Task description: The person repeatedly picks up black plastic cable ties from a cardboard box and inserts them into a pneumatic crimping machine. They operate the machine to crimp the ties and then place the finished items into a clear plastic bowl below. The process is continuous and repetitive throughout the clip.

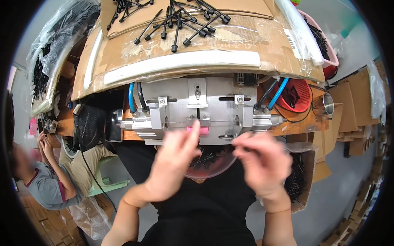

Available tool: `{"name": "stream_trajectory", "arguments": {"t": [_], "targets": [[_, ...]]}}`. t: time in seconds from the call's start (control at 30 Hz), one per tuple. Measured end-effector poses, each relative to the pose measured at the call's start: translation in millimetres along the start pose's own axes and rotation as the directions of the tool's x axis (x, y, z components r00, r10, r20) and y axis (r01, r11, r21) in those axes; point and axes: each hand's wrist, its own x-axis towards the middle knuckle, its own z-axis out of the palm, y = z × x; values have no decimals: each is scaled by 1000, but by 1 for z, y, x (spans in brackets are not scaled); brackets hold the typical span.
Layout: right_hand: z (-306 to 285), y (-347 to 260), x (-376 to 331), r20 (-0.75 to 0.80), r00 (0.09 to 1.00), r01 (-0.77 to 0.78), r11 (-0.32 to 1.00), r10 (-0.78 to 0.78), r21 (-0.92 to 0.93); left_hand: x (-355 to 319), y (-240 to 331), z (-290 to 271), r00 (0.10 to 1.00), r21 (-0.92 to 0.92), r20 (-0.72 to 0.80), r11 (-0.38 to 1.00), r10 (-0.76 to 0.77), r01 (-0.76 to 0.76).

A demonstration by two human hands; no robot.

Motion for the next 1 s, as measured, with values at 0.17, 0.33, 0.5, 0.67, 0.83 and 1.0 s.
{"name": "stream_trajectory", "arguments": {"t": [0.17, 0.33, 0.5, 0.67, 0.83, 1.0], "targets": [[55, 15, -44, 152, 986, -25, 966, 66, -259, 124, -67, -63, 889, 159, -455, 987, 48, 28], [74, 31, -41, 216, 975, 23, 947, 49, -320, 166, -120, -88, 993, 20, -112, 999, 28, -26], [68, 25, -36, 230, 971, 10, 956, 61, -294, 133, -101, -92, 934, -48, -329, 985, 144, -168], [59, 23, -42, 239, 963, -34, 935, 126, -353, 81, -81, -81, 900, -87, -433, 993, 39, -85], [67, 26, -37, 263, 957, -24, 933, 126, -360, 63, -82, -92, 878, 25, -477, 999, 39, -30], [50, 11, -14, 392, 908, 36, 908, 144, -418, 46, -62, -86, 898, 22, -437, 997, -52, 69]]}}
